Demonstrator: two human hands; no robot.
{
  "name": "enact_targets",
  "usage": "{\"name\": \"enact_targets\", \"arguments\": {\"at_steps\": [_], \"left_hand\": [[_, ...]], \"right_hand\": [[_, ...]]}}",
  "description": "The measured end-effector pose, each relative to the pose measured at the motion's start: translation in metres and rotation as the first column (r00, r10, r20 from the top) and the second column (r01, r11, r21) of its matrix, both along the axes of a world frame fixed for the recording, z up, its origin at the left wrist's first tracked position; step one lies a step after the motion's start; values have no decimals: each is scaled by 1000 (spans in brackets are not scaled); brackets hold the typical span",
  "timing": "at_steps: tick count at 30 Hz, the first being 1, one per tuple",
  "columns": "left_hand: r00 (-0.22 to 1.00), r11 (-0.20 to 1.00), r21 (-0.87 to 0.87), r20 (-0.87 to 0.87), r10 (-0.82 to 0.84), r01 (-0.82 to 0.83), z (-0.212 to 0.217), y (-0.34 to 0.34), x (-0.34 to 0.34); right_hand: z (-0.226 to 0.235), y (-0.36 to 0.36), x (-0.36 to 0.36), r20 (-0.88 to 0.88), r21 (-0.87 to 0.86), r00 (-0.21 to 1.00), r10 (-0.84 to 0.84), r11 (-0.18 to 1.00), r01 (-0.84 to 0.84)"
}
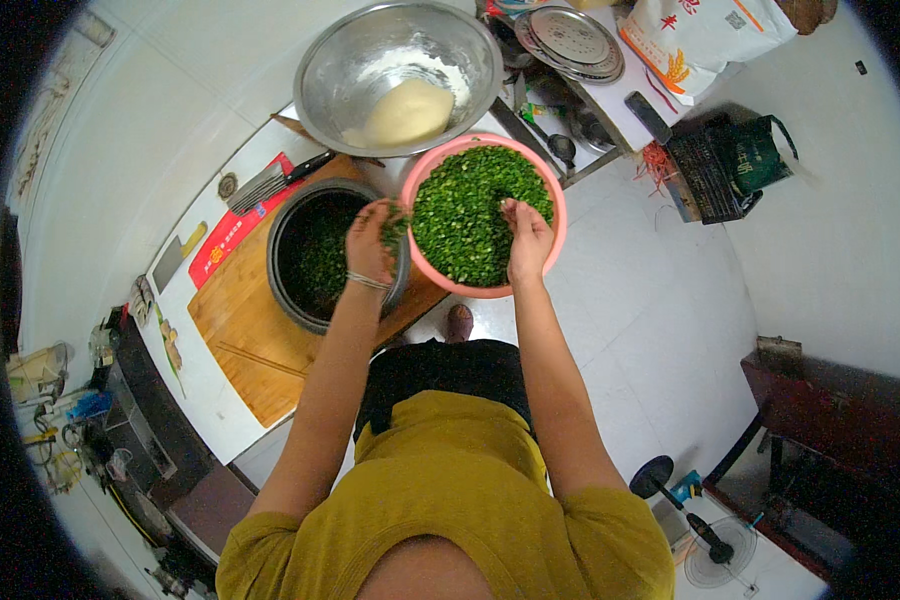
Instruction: The person transfers chopped green vegetables from a pink bowl into a dark pot and mixes them by hand. The person repeatedly scoops the vegetables and incorporates them into the mixture in the pot, using both hands to ensure even distribution.
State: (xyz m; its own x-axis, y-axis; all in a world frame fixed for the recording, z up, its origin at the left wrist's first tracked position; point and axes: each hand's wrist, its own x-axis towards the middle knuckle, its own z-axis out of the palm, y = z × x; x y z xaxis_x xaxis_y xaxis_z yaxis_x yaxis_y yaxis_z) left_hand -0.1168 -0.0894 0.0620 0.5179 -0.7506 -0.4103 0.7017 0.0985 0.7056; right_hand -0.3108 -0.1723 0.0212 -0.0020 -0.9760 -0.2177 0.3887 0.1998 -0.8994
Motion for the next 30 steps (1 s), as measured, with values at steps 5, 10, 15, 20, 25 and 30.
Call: {"name": "enact_targets", "arguments": {"at_steps": [5, 10, 15, 20, 25, 30], "left_hand": [[765, 980, 186, 622, -168, 64, -71, -36, -72], [520, 959, 265, 836, -173, -106, -110, -37, -103], [670, 969, 232, 733, -116, -85, -112, -52, -116], [806, 977, 186, 592, -24, -107, -108, -60, -122], [955, 985, 138, 291, 58, -102, -113, -62, -121], [968, 991, 99, 242, 59, -85, -73, -68, -127]], "right_hand": [[-33, -4, -31, -468, -101, 880, -83, 994, 40], [-54, 8, -18, -413, -52, 906, -89, 996, 74], [-74, 7, -5, 8, 33, 993, -119, 992, 119], [-59, -2, 7, 145, 170, 984, -105, 982, 80], [-53, -6, 13, 225, 232, 969, -101, 972, 48], [-17, -10, 12, 249, 278, 960, -125, 959, 53]]}}
